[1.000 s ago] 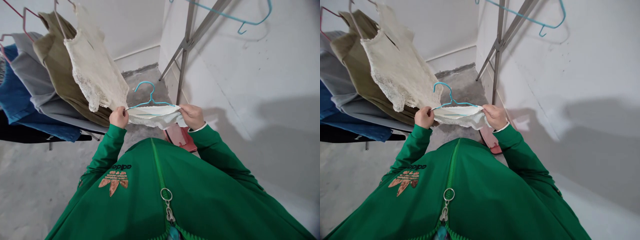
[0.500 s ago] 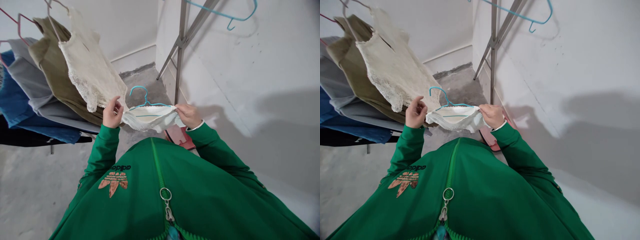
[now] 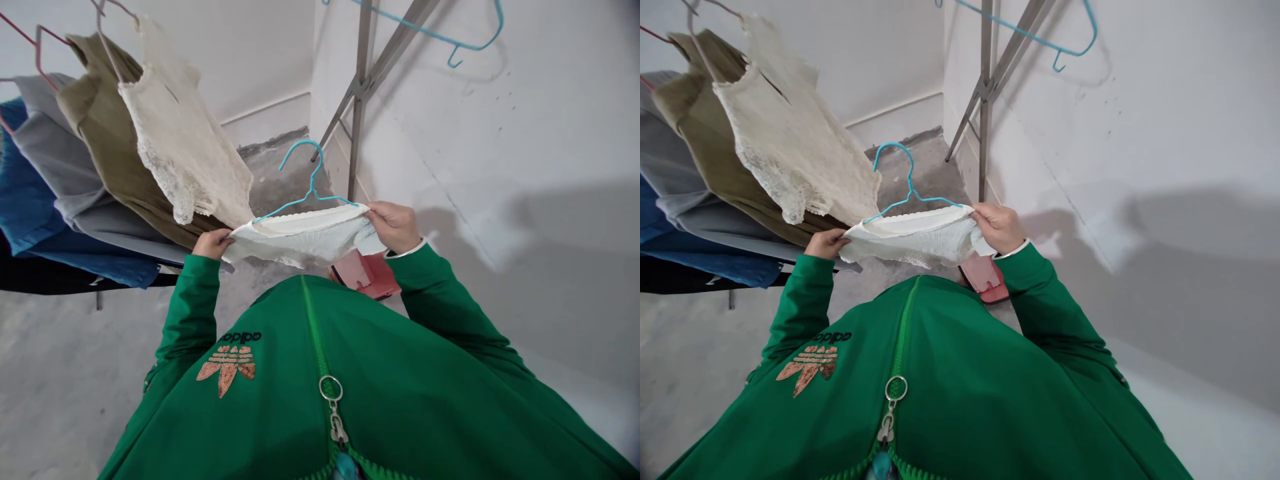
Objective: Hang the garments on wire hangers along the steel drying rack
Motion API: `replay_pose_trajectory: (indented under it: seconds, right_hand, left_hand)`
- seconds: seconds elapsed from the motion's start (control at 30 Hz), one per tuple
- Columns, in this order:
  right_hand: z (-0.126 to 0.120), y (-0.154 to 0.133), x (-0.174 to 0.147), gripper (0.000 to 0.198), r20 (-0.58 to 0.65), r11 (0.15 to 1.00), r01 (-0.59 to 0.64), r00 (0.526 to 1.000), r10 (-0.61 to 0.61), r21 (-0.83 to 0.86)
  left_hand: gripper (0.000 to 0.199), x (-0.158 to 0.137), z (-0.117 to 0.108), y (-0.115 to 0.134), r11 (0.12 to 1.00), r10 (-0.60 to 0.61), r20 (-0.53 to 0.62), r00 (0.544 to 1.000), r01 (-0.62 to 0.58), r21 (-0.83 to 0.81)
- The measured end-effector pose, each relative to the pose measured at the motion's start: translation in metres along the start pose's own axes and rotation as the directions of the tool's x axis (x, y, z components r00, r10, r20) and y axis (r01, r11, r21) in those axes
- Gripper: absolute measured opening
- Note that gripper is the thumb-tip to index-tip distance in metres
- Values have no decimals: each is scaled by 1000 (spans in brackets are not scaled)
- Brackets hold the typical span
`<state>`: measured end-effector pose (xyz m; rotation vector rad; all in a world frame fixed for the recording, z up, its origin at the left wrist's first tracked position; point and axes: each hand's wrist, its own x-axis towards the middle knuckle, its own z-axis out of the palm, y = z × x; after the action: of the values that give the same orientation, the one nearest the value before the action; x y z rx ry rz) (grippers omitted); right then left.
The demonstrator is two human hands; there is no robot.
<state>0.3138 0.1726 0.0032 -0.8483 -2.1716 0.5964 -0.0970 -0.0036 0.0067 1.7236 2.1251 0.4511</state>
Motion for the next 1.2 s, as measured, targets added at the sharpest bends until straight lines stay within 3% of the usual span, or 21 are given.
replay_pose_trajectory:
  seconds: [0.1,0.23,0.37,0.53,0.63,0.77,0.8,0.87,0.93,1.0,1.1,1.17,1.2]
  right_hand:
    - [1,-2,2,35,6,1000,-24,1000,24,19]
    - [5,-9,9,35,15,999,25,1000,-26,28]
    - [5,-19,19,35,72,996,92,993,-91,-5]
    - [0,-5,28,33,160,991,112,982,-99,-78]
    - [0,26,25,28,288,976,66,958,-4,-206]
    - [-8,59,11,20,450,931,-88,857,251,-354]
    - [-13,61,8,23,440,933,-120,857,269,-339]
    - [-22,54,7,40,368,964,-149,902,223,-218]
    - [-28,36,13,59,288,993,-114,950,121,-43]
    - [-28,14,22,62,291,994,-47,957,15,103]
    - [-21,-17,32,49,414,968,-45,908,-64,248]
    - [-19,-32,31,48,552,933,-178,833,-26,313]
    - [-21,-36,29,49,632,900,-279,775,4,336]
  left_hand:
    - [40,-3,-11,4,995,96,-37,995,-95,14]
    - [62,10,-6,35,968,249,-144,958,-240,73]
    - [28,24,6,70,968,249,-119,961,-252,-8]
    - [25,25,-1,86,969,212,-340,916,-241,-46]
    - [32,22,-15,86,967,234,-429,873,-255,8]
    - [41,21,-29,78,954,296,-423,857,-291,77]
    - [42,21,-30,76,950,306,-423,853,-299,85]
    - [42,21,-32,73,945,319,-445,837,-314,88]
    - [40,21,-32,74,941,326,-476,817,-330,77]
    - [35,21,-30,79,940,322,-468,823,-336,55]
    - [27,20,-25,89,935,327,-411,851,-355,9]
    - [25,19,-22,92,918,363,-388,847,-397,-8]
    - [25,19,-21,92,910,380,-388,840,-415,-8]
